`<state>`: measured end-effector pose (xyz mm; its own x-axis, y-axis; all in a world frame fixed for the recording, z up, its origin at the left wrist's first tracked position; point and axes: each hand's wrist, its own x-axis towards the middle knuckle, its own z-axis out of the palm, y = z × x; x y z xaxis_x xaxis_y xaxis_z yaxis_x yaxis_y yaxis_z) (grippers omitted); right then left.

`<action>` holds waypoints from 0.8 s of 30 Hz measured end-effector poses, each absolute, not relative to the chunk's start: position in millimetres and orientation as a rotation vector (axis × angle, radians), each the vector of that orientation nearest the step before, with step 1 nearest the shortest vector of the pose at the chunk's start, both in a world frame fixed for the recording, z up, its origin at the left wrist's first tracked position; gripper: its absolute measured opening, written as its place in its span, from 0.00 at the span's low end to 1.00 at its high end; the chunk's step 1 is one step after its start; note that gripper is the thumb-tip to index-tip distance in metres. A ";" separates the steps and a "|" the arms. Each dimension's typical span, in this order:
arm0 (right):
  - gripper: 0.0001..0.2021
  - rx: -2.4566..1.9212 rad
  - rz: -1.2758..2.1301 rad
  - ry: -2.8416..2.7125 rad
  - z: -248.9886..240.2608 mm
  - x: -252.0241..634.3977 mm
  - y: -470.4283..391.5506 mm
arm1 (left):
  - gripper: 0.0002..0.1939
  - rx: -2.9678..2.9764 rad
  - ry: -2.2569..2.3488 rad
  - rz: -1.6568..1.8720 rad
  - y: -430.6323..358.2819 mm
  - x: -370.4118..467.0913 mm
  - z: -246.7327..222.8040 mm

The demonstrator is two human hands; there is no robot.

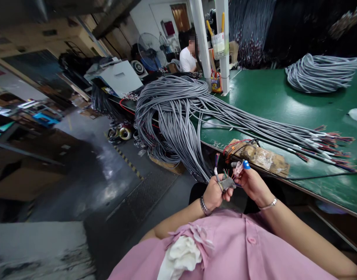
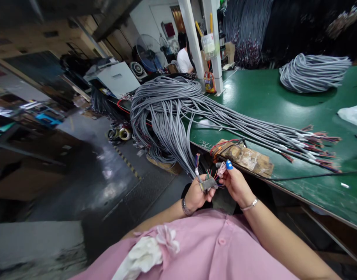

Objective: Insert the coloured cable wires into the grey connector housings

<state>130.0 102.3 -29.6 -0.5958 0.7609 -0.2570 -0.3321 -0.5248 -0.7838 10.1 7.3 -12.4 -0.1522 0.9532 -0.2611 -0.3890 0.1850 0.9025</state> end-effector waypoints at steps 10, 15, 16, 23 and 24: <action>0.19 -0.796 2.122 -0.817 -32.9 127.5 101.2 | 0.18 0.669 1.179 1.273 10.7 13.5 -21.3; 0.22 -0.709 2.290 -0.786 -27.1 132.2 101.6 | 0.19 0.661 1.188 1.291 -0.3 13.6 -19.7; 0.22 -0.699 2.302 -0.794 -26.2 133.1 102.0 | 0.19 0.664 1.196 1.297 -2.9 13.9 -19.7; 0.17 -0.710 2.231 -0.831 -29.1 132.3 101.6 | 0.18 0.639 1.201 1.454 -3.5 17.3 -18.5; 0.18 -0.706 2.241 -0.814 -30.5 131.7 101.5 | 0.18 0.631 1.197 1.462 -1.9 17.7 -18.2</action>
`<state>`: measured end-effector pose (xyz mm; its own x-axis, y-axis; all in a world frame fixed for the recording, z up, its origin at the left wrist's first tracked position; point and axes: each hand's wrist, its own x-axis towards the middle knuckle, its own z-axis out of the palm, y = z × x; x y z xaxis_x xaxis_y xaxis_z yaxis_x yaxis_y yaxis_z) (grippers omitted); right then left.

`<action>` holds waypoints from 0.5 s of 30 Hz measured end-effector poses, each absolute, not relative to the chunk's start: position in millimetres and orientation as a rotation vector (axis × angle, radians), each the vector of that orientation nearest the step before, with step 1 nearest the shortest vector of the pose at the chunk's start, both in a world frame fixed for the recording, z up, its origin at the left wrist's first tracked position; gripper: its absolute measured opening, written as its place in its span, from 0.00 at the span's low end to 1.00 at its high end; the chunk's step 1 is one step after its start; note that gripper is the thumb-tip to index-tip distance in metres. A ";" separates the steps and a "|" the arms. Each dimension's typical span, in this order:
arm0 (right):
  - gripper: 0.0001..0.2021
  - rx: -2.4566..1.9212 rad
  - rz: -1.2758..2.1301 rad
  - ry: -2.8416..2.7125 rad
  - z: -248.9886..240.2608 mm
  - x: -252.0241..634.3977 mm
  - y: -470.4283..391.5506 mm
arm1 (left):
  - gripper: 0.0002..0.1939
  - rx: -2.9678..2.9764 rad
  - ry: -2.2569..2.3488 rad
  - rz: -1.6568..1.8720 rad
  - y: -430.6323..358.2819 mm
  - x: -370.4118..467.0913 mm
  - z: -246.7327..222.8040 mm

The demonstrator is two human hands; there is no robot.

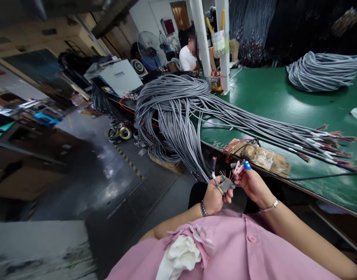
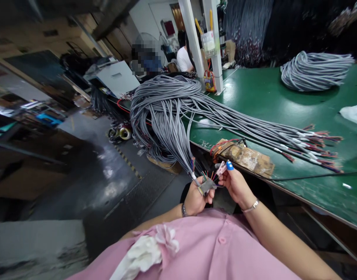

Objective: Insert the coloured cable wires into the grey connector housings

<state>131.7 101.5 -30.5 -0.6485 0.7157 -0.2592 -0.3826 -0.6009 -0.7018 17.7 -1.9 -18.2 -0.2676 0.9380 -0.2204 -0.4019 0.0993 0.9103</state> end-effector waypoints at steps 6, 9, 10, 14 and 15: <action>0.16 -0.681 2.226 -0.688 -34.8 128.6 102.3 | 0.16 0.636 1.194 1.482 4.6 20.4 -20.0; 0.15 -0.696 2.200 -0.655 -33.0 127.1 102.1 | 0.16 0.634 1.209 1.480 5.9 21.2 -22.2; 0.15 -0.699 2.193 -0.650 -32.2 126.5 101.9 | 0.16 0.631 1.215 1.476 6.1 21.4 -22.9; 0.15 -0.718 2.182 -0.620 -29.6 124.2 100.4 | 0.17 0.634 1.239 1.460 6.2 21.7 -24.8; 0.15 -0.720 2.180 -0.612 -29.3 123.8 100.0 | 0.17 0.637 1.241 1.457 6.1 21.7 -25.1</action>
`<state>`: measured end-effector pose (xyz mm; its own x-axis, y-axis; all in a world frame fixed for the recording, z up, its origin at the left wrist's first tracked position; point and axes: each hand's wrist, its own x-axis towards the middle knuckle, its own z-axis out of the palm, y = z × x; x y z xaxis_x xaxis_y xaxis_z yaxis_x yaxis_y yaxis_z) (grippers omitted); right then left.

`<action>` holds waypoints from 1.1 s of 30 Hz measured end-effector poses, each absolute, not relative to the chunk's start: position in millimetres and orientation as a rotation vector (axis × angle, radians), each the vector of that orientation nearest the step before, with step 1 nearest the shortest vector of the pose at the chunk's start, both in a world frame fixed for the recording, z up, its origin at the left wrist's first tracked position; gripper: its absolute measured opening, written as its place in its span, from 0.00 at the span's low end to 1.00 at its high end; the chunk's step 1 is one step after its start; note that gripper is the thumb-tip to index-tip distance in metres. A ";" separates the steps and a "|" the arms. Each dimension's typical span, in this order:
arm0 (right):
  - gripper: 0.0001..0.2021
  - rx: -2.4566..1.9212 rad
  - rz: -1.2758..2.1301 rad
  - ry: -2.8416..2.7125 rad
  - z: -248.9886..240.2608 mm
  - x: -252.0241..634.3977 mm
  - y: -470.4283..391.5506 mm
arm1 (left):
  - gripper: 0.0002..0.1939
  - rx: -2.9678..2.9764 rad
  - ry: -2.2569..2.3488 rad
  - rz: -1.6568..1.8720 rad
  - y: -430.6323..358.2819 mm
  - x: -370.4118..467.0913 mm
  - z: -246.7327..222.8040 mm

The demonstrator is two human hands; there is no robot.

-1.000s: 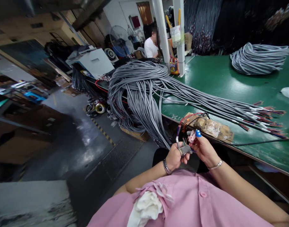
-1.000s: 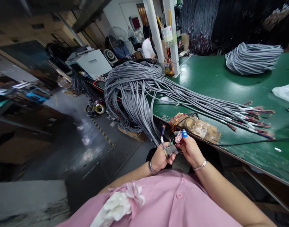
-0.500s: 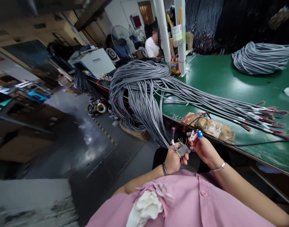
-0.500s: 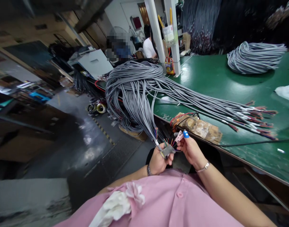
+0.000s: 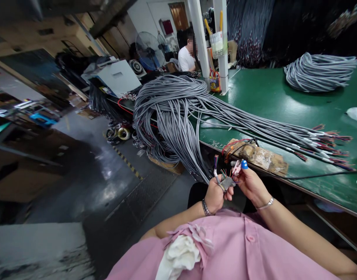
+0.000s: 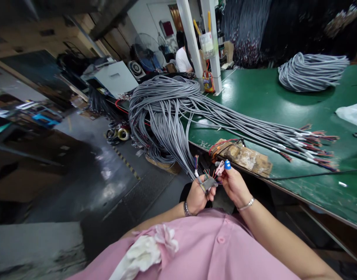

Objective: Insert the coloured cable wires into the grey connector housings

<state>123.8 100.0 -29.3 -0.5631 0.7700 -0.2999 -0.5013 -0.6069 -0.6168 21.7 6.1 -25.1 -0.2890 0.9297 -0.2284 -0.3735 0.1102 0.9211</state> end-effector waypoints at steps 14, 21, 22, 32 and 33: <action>0.20 -0.631 2.325 -0.570 -31.1 128.9 99.7 | 0.17 0.676 1.215 1.450 -0.2 20.9 -24.1; 0.14 -0.664 2.206 -0.748 -36.5 131.7 102.1 | 0.18 0.743 1.332 1.527 -7.6 17.9 -24.6; 0.15 -0.670 2.189 -0.768 -37.3 131.2 102.2 | 0.18 0.747 1.358 1.535 -6.8 17.5 -23.7; 0.16 -0.737 2.167 -0.647 -35.3 123.7 104.7 | 0.19 0.856 1.472 1.450 0.9 20.2 -15.8; 0.16 -0.740 2.154 -0.642 -34.3 122.6 104.5 | 0.19 0.865 1.482 1.439 1.2 20.3 -15.9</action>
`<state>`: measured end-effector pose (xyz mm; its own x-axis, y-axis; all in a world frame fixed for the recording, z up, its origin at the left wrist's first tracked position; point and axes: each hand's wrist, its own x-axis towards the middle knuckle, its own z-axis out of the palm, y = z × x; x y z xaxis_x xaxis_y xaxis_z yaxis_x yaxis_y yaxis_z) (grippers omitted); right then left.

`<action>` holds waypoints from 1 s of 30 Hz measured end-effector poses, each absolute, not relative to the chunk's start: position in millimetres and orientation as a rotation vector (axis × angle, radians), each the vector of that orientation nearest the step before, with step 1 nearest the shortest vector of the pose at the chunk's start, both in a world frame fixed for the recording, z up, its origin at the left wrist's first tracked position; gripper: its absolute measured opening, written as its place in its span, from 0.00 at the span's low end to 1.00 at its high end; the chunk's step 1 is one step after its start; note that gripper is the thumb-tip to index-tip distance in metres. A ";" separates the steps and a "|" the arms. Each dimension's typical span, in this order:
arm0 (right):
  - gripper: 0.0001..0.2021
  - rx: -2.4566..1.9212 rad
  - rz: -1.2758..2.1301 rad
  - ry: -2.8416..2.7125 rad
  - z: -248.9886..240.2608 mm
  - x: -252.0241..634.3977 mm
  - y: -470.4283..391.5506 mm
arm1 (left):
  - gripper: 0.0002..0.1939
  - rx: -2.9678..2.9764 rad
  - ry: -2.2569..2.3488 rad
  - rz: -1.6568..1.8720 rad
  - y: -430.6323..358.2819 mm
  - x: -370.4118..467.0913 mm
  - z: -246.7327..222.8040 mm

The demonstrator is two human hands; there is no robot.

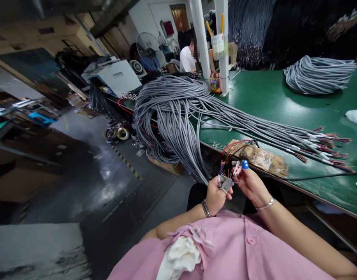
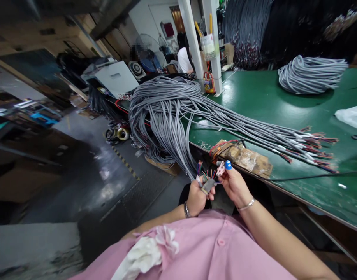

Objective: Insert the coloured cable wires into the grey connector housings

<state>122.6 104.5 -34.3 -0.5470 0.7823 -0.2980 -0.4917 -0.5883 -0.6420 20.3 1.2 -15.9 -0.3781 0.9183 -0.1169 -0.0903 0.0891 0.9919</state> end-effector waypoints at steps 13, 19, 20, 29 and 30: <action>0.24 -0.642 2.384 -0.708 -32.2 135.4 94.7 | 0.17 0.900 1.485 1.425 -9.0 17.5 -17.8; 0.11 -0.641 2.370 -1.149 -27.4 142.7 83.0 | 0.17 0.958 1.461 1.387 -15.7 15.9 -26.2; 0.10 -0.661 2.331 -1.200 -26.4 142.3 81.6 | 0.17 0.971 1.455 1.381 -15.7 16.1 -27.0; 0.11 -0.720 2.124 -1.392 -27.6 147.0 81.1 | 0.19 0.997 1.368 1.184 -12.9 12.3 -20.7; 0.11 -0.736 2.118 -1.388 -27.8 146.6 80.1 | 0.20 0.990 1.369 1.194 -13.3 12.3 -20.3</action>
